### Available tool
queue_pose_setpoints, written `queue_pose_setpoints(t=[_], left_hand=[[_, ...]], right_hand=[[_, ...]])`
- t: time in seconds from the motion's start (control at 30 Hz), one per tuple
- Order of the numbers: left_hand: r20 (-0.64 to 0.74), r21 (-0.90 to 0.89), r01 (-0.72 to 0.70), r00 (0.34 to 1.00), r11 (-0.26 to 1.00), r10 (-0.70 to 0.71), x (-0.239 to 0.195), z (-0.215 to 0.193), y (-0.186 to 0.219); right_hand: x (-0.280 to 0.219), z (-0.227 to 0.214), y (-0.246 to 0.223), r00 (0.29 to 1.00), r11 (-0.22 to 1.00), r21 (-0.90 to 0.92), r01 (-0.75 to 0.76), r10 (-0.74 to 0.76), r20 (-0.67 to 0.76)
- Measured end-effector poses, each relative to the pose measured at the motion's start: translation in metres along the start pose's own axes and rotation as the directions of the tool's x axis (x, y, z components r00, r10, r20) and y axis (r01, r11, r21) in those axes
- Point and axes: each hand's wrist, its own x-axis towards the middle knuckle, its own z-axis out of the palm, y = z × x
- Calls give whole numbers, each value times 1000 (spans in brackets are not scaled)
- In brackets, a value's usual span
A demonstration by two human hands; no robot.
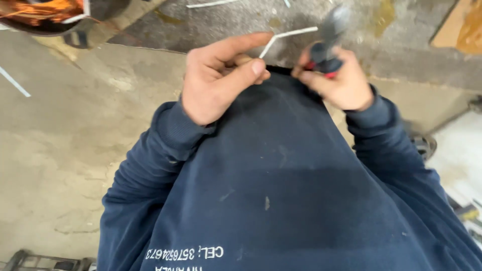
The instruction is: Repairing a motor stator by inserting wires and insulators.
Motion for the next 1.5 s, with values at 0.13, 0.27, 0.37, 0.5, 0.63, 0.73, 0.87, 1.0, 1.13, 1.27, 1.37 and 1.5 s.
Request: queue_pose_setpoints(t=[0.13, 0.27, 0.37, 0.5, 0.63, 0.73, 0.87, 1.0, 1.13, 1.27, 1.37, 1.5], left_hand=[[-20, 13, -18, 1000, 1000, 18, -8, 4, 7], [-18, -3, -32, 999, 999, 32, -12, 6, 6], [-21, 95, -70, 997, 993, 73, -12, 6, 9], [-26, 94, -76, 997, 993, 78, -11, 6, 11], [-25, 143, -73, 997, 987, 77, -11, 7, 14], [-40, 216, -78, 995, 973, 88, -8, 9, 16], [-52, 299, -113, 989, 947, 135, -7, 9, 16], [-49, 379, -158, 980, 912, 190, -6, 7, 15], [-31, 311, -147, 986, 939, 164, -5, 6, 12], [-4, 235, -140, 990, 962, 144, -6, 2, 7], [4, 231, -128, 991, 965, 131, -6, 2, 8], [24, 221, -191, 981, 956, 191, 0, 5, 10]], right_hand=[[2, 25, -23, 980, 678, -727, 109, -195, -35], [6, 27, -30, 966, 540, -834, 114, -256, -33], [8, 32, -35, 961, 532, -832, 159, -278, 6], [13, 37, -46, 967, 567, -805, 173, -253, 29], [15, 37, -51, 977, 620, -767, 166, -210, 41], [16, 36, -54, 975, 621, -763, 178, -216, 52], [16, 35, -51, 974, 614, -767, 186, -216, 63], [15, 34, -45, 975, 591, -786, 181, -212, 65], [13, 32, -36, 977, 577, -799, 170, -205, 60], [12, 32, -33, 984, 596, -791, 134, -171, 38], [13, 33, -31, 984, 601, -787, 138, -171, 43], [13, 32, -21, 972, 557, -809, 186, -225, 69]])
